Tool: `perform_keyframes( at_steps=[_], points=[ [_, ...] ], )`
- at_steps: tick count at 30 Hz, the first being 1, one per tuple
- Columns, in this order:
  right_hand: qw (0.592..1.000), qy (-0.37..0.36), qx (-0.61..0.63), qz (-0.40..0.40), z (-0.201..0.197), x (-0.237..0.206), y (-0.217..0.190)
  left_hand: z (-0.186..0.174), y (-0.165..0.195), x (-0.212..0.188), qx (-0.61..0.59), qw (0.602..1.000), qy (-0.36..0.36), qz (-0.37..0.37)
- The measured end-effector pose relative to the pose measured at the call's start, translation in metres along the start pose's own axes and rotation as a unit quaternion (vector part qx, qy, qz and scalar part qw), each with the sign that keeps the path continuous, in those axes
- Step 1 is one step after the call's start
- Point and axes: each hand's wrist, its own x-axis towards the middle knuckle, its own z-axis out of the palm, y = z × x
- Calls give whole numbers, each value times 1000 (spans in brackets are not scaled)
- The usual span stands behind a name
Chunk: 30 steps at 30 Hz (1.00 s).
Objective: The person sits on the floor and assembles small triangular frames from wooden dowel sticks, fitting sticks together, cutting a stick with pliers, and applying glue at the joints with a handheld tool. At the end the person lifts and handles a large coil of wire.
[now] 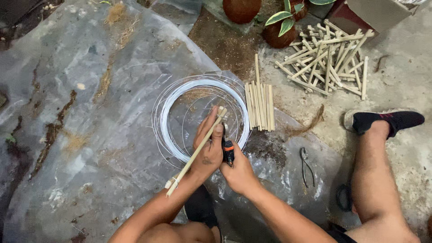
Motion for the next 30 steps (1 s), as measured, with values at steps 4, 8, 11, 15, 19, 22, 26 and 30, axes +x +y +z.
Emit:
perform_keyframes(
  at_steps=[4,8,11,15,19,22,26,30],
  points=[
    [998,25,5,-50,0,6,4,3,2,-1,14,1000,-1,9],
    [996,38,15,-80,1,11,5,4,0,-1,4,1000,0,-1],
    [998,36,15,-50,3,11,4,4,-2,-2,6,1000,7,13],
    [999,41,-5,-36,3,11,3,5,-5,-3,15,1000,5,16],
    [998,39,11,-41,2,10,2,6,-6,-4,14,1000,2,4],
    [997,32,37,-63,2,11,5,6,-5,-4,8,1000,1,-4],
    [992,20,97,-77,7,14,13,7,-1,-5,19,1000,-4,-14],
    [972,-9,206,-109,13,22,26,7,1,-4,19,999,-9,-28]
  ],
)
